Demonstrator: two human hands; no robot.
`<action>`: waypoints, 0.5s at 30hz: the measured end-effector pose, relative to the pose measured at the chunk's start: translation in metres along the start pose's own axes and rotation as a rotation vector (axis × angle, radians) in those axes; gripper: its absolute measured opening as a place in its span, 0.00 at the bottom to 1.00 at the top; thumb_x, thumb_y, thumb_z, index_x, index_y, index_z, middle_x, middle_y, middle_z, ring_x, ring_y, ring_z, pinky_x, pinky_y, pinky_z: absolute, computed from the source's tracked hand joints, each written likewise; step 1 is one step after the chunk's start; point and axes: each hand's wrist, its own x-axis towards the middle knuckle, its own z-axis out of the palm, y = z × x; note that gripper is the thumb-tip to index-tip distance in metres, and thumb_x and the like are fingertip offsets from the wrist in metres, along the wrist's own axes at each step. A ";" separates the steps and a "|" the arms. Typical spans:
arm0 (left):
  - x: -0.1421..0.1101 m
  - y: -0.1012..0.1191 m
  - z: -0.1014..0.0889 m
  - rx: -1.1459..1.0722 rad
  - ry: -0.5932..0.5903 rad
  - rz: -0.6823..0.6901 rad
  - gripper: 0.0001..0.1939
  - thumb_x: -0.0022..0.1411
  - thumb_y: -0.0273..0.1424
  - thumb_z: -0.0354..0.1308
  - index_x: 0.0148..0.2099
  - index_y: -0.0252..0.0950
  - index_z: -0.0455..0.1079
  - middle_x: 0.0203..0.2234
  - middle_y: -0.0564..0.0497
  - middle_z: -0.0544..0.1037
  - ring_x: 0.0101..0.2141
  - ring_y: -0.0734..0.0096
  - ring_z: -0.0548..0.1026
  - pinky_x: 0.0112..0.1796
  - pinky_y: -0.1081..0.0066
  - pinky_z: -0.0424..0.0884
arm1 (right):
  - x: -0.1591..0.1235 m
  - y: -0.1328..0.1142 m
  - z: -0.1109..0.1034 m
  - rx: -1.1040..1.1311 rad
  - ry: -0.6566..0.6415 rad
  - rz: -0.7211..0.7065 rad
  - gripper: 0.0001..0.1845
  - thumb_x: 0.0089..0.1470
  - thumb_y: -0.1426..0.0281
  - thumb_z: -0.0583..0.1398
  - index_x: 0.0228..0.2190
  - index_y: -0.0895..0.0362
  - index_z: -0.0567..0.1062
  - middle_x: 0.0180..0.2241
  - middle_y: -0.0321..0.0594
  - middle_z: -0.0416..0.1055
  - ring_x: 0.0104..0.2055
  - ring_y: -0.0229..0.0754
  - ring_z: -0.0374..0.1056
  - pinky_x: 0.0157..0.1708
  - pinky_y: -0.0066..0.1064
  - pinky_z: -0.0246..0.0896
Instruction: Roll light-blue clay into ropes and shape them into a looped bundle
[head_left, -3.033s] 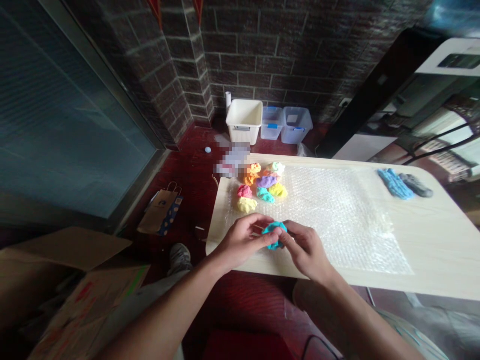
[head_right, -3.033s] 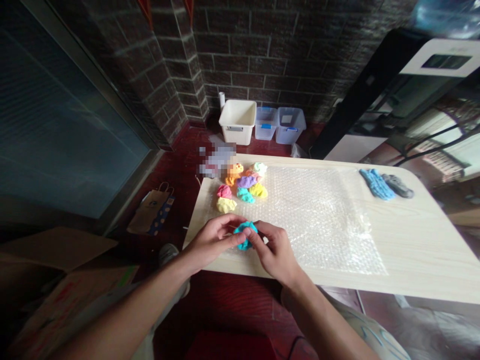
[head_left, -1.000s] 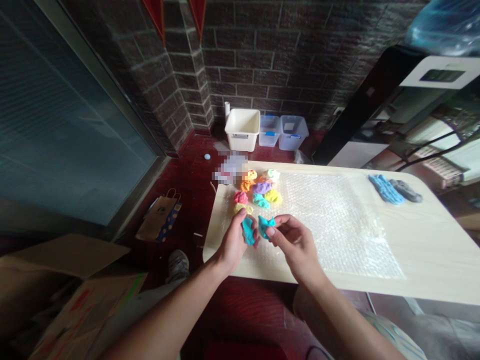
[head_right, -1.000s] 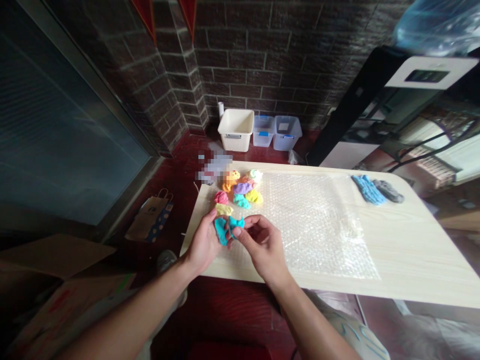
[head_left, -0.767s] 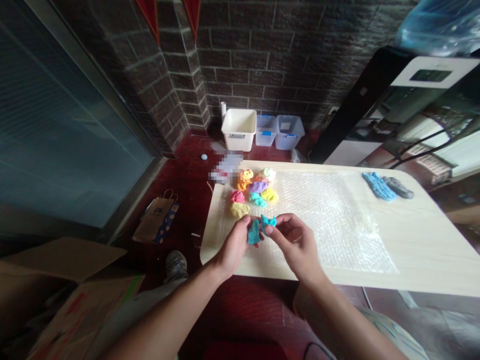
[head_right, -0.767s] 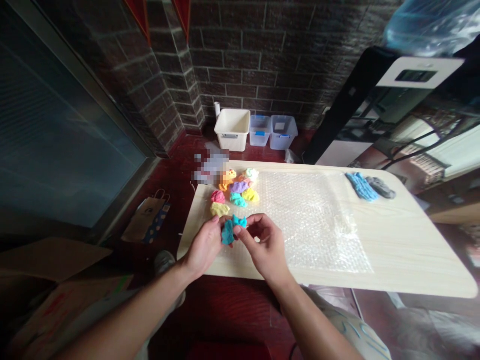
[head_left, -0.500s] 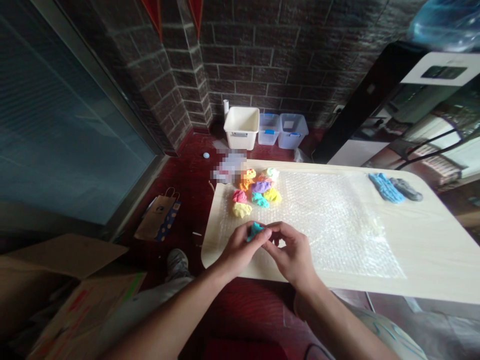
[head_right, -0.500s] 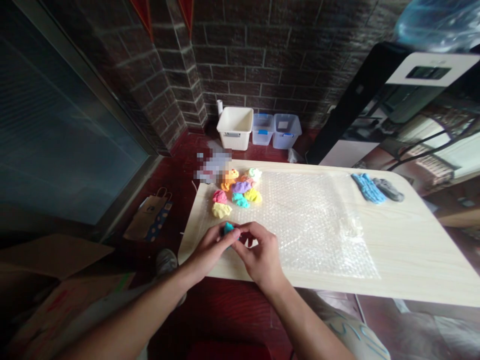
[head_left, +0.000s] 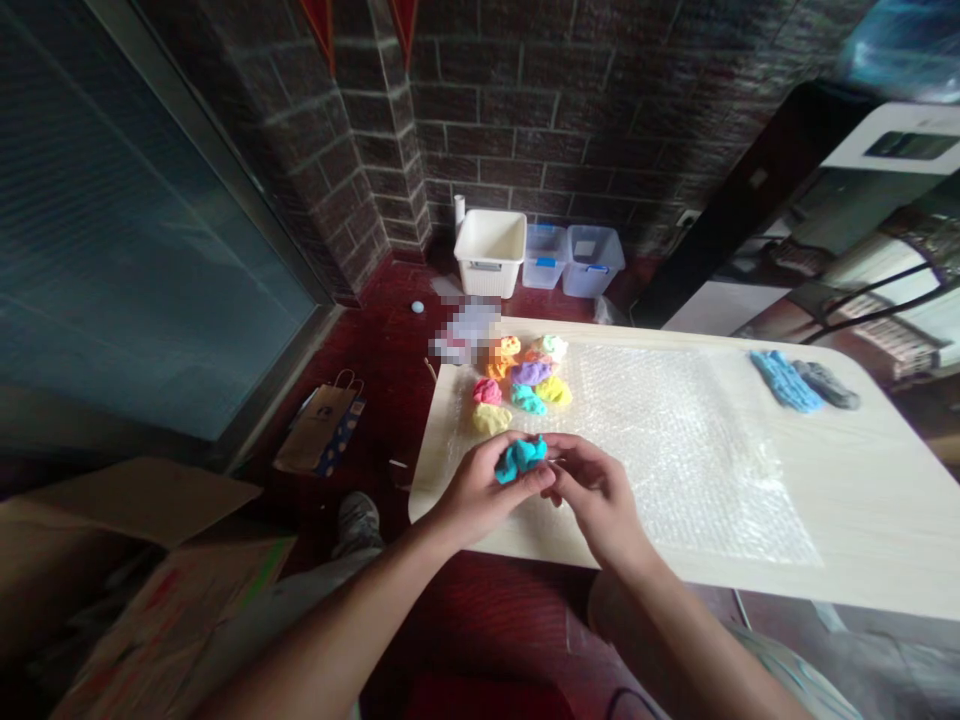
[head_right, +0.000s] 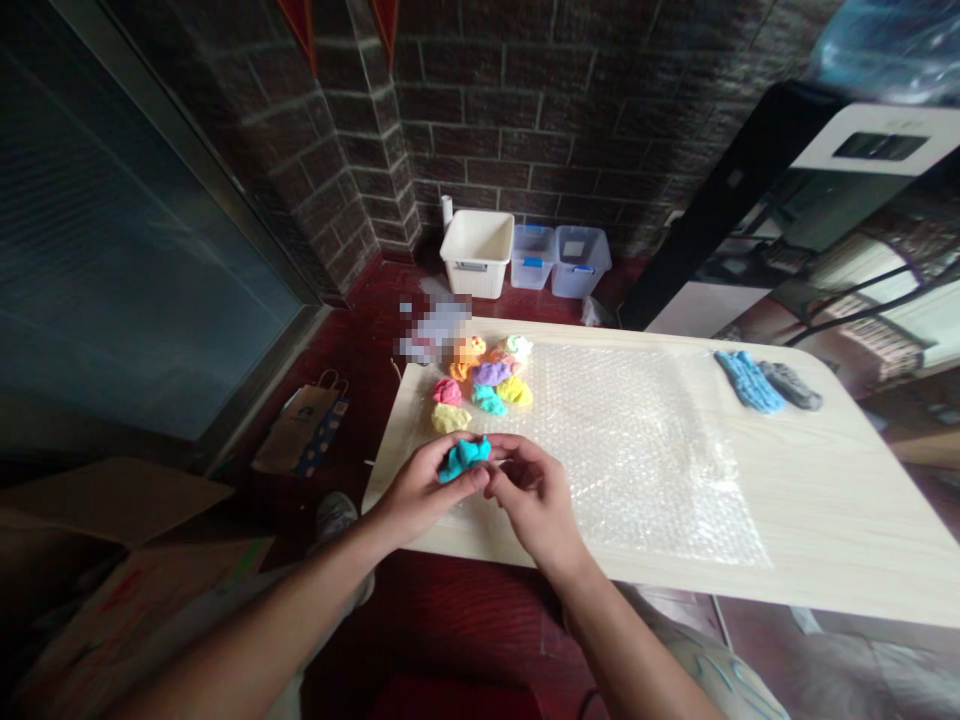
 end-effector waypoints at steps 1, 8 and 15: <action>0.000 0.000 -0.001 -0.009 -0.023 -0.007 0.23 0.62 0.44 0.71 0.52 0.36 0.74 0.42 0.48 0.82 0.42 0.63 0.80 0.45 0.69 0.73 | 0.001 0.000 0.001 0.059 0.009 0.039 0.18 0.53 0.59 0.73 0.43 0.55 0.82 0.33 0.40 0.79 0.26 0.35 0.69 0.24 0.27 0.64; 0.004 0.003 -0.009 0.254 0.069 -0.026 0.23 0.55 0.43 0.75 0.46 0.35 0.77 0.26 0.57 0.73 0.27 0.73 0.69 0.30 0.74 0.62 | 0.006 -0.006 0.005 0.243 0.080 0.135 0.17 0.47 0.63 0.77 0.33 0.56 0.78 0.24 0.32 0.72 0.23 0.33 0.66 0.22 0.24 0.60; -0.002 0.005 -0.007 0.507 0.065 0.014 0.16 0.58 0.40 0.72 0.39 0.34 0.75 0.24 0.57 0.73 0.26 0.74 0.69 0.29 0.74 0.61 | 0.006 -0.007 0.001 0.201 0.015 0.159 0.20 0.43 0.63 0.79 0.33 0.56 0.78 0.25 0.31 0.73 0.22 0.32 0.65 0.21 0.24 0.58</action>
